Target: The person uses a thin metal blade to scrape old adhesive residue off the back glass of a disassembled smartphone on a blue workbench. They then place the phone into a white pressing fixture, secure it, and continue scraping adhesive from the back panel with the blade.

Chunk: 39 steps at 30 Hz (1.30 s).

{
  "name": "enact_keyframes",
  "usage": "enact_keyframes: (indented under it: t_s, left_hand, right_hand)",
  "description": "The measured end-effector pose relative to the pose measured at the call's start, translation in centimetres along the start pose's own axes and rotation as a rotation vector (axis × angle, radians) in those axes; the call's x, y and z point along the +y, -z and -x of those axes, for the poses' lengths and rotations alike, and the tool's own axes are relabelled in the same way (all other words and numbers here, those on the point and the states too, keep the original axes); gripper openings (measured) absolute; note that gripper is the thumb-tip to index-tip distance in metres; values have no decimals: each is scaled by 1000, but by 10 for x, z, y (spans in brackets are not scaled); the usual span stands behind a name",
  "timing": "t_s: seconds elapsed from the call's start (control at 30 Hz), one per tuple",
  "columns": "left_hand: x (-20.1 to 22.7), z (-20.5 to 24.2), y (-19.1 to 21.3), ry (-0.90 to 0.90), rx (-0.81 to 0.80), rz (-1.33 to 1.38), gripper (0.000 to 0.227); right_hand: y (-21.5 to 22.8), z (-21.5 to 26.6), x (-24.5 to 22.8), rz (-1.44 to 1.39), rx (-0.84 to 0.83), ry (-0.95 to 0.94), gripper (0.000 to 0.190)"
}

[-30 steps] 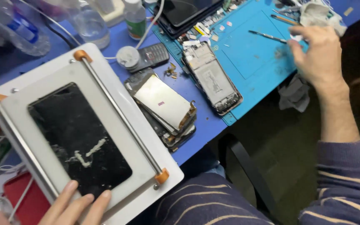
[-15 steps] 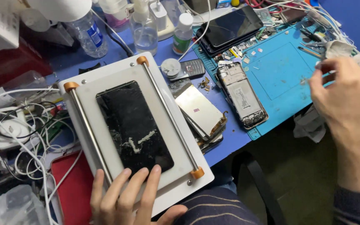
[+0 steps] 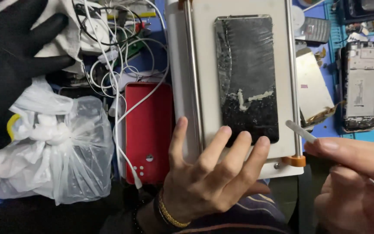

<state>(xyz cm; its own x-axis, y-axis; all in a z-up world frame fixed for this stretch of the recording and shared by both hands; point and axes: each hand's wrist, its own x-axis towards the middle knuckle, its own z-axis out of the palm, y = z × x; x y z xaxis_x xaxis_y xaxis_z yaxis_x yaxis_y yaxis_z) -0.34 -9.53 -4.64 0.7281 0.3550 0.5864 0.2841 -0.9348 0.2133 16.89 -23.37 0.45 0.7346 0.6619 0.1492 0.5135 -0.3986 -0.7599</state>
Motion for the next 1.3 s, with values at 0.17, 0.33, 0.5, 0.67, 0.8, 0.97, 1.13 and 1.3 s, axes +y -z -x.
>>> enact_keyframes:
  t_s: [0.17,0.33,0.5,0.67,0.8,0.97,1.13,1.3]
  left_hand:
    - [2,-9,5,40,16,-11,33]
    - [-1,-11,3,53,18,-22,25]
    - [1,-12,1,61,21,-27,24]
    - [3,-17,6,104,-4,7,21]
    - [5,-16,5,122,-4,43,17]
    - [2,-9,1,83,19,23,15]
    - [0,-8,1,47,36,-4,15]
    - [-2,-9,4,32,43,-2,9]
  right_hand:
    - [-8,12,56,180,-36,415,8]
    - [15,4,95,21,-34,287,17]
    - [44,-21,66,-221,-675,236,25]
    - [35,-16,51,-50,-655,-63,38]
    - [28,-11,54,-137,-603,-230,36]
    - [10,-16,25,-8,-558,-6,31]
    - [13,-23,26,-102,-613,-404,37]
    - [14,-20,59,-155,-452,423,20]
